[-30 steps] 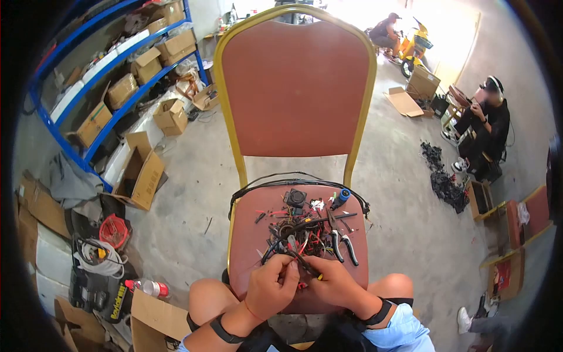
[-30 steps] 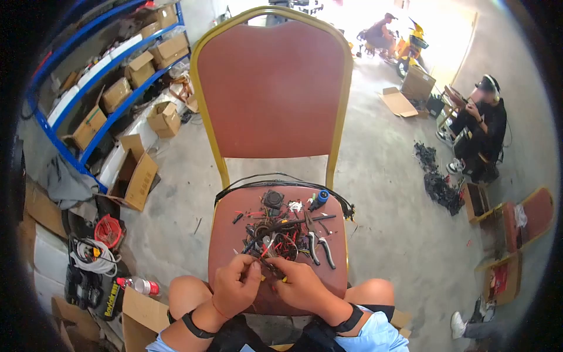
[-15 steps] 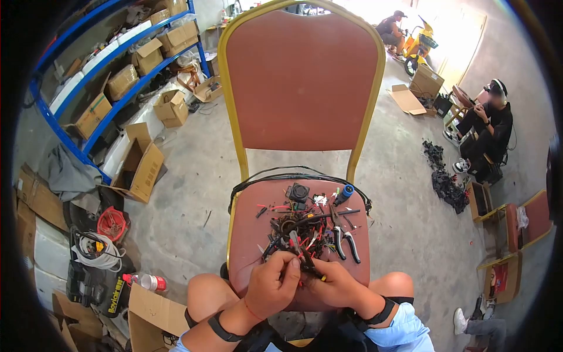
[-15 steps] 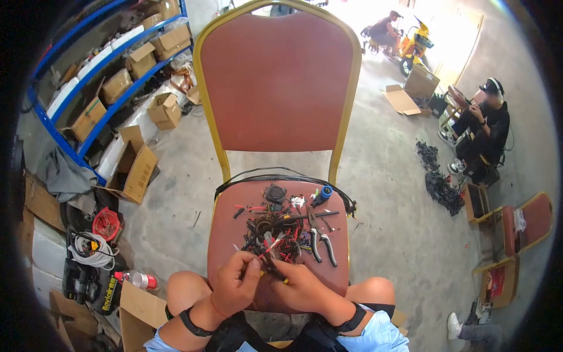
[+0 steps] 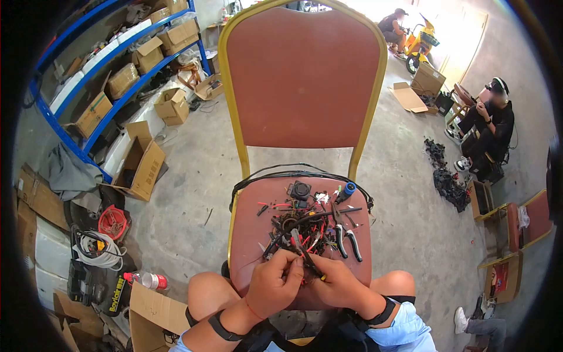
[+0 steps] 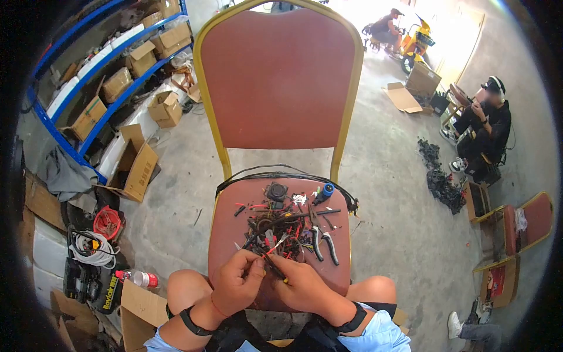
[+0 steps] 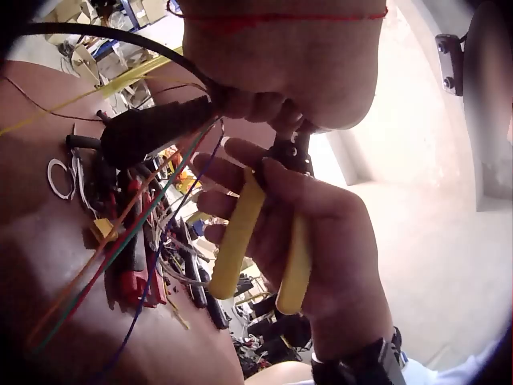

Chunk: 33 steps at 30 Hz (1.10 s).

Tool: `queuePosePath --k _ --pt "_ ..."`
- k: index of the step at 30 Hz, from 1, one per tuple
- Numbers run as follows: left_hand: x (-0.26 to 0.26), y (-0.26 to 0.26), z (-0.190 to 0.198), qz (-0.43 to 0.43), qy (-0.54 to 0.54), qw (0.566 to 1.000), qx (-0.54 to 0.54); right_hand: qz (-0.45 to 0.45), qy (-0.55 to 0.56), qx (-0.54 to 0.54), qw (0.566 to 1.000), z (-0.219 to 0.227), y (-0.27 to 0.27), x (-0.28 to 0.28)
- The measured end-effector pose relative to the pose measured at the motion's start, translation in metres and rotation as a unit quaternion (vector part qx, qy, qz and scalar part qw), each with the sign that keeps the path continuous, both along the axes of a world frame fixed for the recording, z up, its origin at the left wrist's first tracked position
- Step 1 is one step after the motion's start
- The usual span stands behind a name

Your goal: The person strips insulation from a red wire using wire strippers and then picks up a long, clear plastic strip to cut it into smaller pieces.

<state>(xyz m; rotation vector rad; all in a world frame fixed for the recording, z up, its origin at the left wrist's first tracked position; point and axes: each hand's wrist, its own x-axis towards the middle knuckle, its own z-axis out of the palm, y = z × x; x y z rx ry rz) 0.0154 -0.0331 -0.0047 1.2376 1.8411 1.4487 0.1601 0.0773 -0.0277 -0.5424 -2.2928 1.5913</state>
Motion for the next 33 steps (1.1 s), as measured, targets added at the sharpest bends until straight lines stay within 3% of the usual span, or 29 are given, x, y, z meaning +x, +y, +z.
queuePosePath --k 33 --pt "-0.0001 0.0034 -0.0056 -0.011 -0.015 1.0 0.008 -0.031 -0.023 0.05 0.998 0.0041 -0.0006 -0.0025"
